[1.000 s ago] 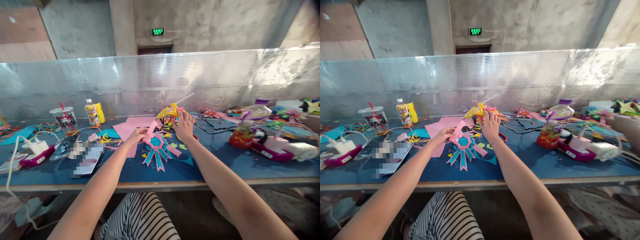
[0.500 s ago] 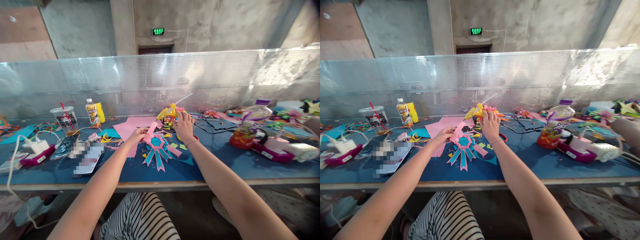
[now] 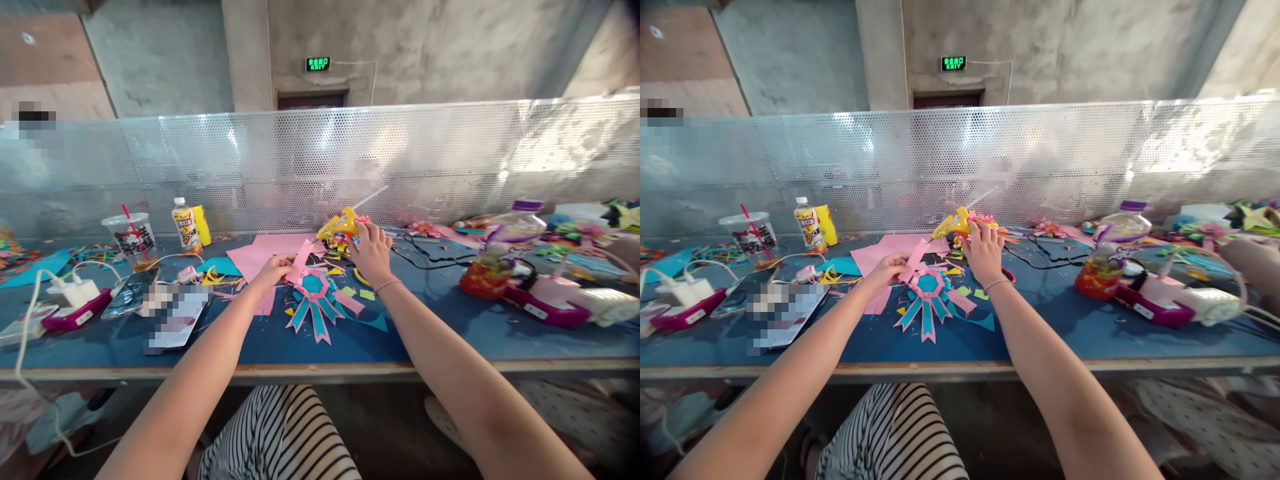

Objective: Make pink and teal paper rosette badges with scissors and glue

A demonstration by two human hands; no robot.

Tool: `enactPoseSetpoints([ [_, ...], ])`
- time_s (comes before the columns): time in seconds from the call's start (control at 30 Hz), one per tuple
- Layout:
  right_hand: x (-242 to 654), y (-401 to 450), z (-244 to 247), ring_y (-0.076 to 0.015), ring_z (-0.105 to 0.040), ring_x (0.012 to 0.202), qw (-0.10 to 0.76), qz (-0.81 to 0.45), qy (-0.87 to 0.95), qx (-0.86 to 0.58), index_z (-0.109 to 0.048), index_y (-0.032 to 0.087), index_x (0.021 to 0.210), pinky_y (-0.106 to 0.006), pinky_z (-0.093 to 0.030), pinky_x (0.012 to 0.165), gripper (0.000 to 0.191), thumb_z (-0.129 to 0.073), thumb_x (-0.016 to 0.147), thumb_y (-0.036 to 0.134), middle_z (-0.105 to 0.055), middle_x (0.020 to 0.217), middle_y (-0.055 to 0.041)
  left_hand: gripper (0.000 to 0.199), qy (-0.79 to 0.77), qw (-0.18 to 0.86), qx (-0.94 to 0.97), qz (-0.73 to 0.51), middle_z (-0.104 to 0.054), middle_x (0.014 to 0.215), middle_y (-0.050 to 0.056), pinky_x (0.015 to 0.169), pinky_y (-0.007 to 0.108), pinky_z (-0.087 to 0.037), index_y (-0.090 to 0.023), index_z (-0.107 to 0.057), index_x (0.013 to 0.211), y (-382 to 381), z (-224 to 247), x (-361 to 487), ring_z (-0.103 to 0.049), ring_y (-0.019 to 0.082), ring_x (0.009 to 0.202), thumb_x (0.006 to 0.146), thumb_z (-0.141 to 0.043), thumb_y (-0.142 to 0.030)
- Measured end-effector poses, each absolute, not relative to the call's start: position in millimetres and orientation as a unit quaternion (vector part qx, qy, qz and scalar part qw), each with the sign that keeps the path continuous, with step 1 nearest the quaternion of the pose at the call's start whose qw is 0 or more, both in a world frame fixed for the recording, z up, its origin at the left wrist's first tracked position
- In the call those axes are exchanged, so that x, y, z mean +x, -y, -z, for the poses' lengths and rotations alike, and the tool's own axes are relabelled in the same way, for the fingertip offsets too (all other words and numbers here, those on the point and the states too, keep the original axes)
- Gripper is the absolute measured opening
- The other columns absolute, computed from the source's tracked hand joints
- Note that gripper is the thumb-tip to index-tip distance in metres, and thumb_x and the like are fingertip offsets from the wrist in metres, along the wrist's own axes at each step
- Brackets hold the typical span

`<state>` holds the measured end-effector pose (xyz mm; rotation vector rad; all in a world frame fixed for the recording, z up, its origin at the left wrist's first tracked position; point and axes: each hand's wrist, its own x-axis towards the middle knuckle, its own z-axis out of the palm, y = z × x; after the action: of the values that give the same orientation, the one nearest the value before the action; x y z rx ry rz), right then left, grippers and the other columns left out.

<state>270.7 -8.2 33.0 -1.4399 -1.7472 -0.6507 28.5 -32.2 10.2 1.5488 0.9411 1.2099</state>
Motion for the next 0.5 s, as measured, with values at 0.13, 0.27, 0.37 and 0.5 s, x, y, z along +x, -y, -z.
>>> enactPoseSetpoints([
  [0.13,271,7,-33,-0.0315,-0.037,0.113,0.380,0.255,0.685,-0.567,-0.034,0.017,0.133,-0.044,-0.030,0.091,0.050,-0.031,0.088,0.039,-0.043,0.125,-0.0149,0.037,-0.385,0.462,0.628,-0.494,-0.054,0.064,-0.003,0.047,0.018,-0.033,-0.018,-0.063,0.095,29,-8,27,-0.045,0.006,0.051,0.058,-0.061,-0.020],
  [0.27,273,4,-31,-0.0301,-0.038,0.111,0.378,0.270,0.682,-0.565,-0.037,0.016,0.130,-0.043,-0.029,0.090,0.049,-0.032,0.088,0.039,-0.044,0.123,-0.0147,0.039,-0.376,0.470,0.627,-0.494,-0.052,0.062,-0.004,0.045,0.018,-0.032,-0.018,-0.062,0.097,21,-3,26,-0.043,0.006,0.049,0.058,-0.062,-0.020],
  [0.37,275,0,-31,-0.0285,-0.039,0.110,0.380,0.278,0.679,-0.563,-0.039,0.016,0.128,-0.041,-0.030,0.090,0.048,-0.033,0.087,0.040,-0.046,0.121,-0.0138,0.041,-0.370,0.481,0.619,-0.499,-0.053,0.065,-0.003,0.046,0.018,-0.034,-0.017,-0.060,0.100,17,0,27,-0.045,0.006,0.050,0.059,-0.063,-0.020],
  [0.5,288,-4,-34,-0.0290,-0.041,0.107,0.369,0.257,0.666,-0.596,-0.042,0.015,0.125,-0.042,-0.031,0.088,0.049,-0.039,0.083,0.041,-0.049,0.117,-0.0146,0.041,-0.372,0.482,0.609,-0.508,-0.052,0.064,-0.004,0.046,0.019,-0.037,-0.018,-0.058,0.100,19,-2,28,-0.047,0.007,0.051,0.059,-0.063,-0.022],
])
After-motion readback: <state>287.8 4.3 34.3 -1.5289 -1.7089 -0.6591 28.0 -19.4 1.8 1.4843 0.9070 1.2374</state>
